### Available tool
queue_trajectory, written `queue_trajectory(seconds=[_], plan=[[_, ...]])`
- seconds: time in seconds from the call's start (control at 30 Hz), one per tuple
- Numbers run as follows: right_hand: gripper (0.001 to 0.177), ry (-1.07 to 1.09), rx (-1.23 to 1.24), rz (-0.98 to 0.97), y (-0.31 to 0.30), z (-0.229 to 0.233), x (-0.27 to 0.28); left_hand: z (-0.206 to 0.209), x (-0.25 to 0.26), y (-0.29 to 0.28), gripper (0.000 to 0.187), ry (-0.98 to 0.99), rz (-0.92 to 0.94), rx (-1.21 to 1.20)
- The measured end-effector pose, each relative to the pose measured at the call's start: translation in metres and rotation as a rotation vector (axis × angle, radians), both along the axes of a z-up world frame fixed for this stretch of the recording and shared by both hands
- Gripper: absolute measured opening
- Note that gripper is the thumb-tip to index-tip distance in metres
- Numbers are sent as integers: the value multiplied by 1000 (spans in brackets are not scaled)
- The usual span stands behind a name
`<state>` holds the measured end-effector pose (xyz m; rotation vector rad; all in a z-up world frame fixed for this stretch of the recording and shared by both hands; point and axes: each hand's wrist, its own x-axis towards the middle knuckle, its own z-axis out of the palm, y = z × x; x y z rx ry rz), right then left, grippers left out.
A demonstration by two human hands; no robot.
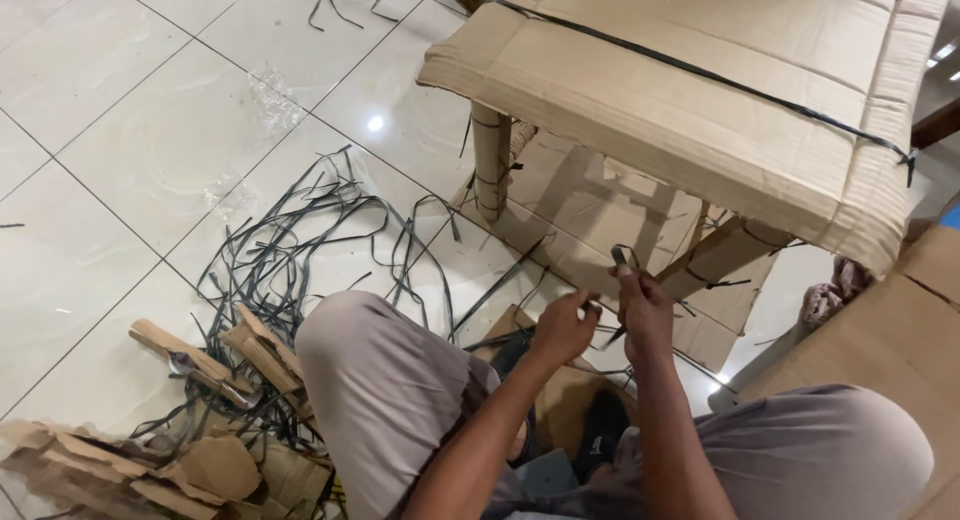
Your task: Wrapping a wooden chair with cardboard and securing it with plastic straps
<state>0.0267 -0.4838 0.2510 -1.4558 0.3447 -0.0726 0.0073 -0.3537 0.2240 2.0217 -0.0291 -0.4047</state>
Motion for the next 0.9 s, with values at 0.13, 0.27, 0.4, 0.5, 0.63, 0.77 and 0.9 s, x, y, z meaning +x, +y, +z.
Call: queue_trajectory(seconds=[0.13,0.27,0.4,0.5,0.63,0.77,0.9], plan=[[21,41,-50,44,10,8,-4,40,9,-5,62,44,304,-262],[25,18,-68,115,21,15,-11,7,39,1,40,-13,453,-410],[23,-11,-25,111,33,19,-10,29,57,24,42,53,519,-454],[20,72,53,87,45,34,-9,53,67,37,76,209,567,-476],[18,117,109,65,51,21,21,60,107,71,72,154,494,-223],[24,150,139,-20,71,49,45,9,198,146,53,-21,383,186],[22,196,162,-63,84,18,96,31,228,211,45,-55,313,473]])
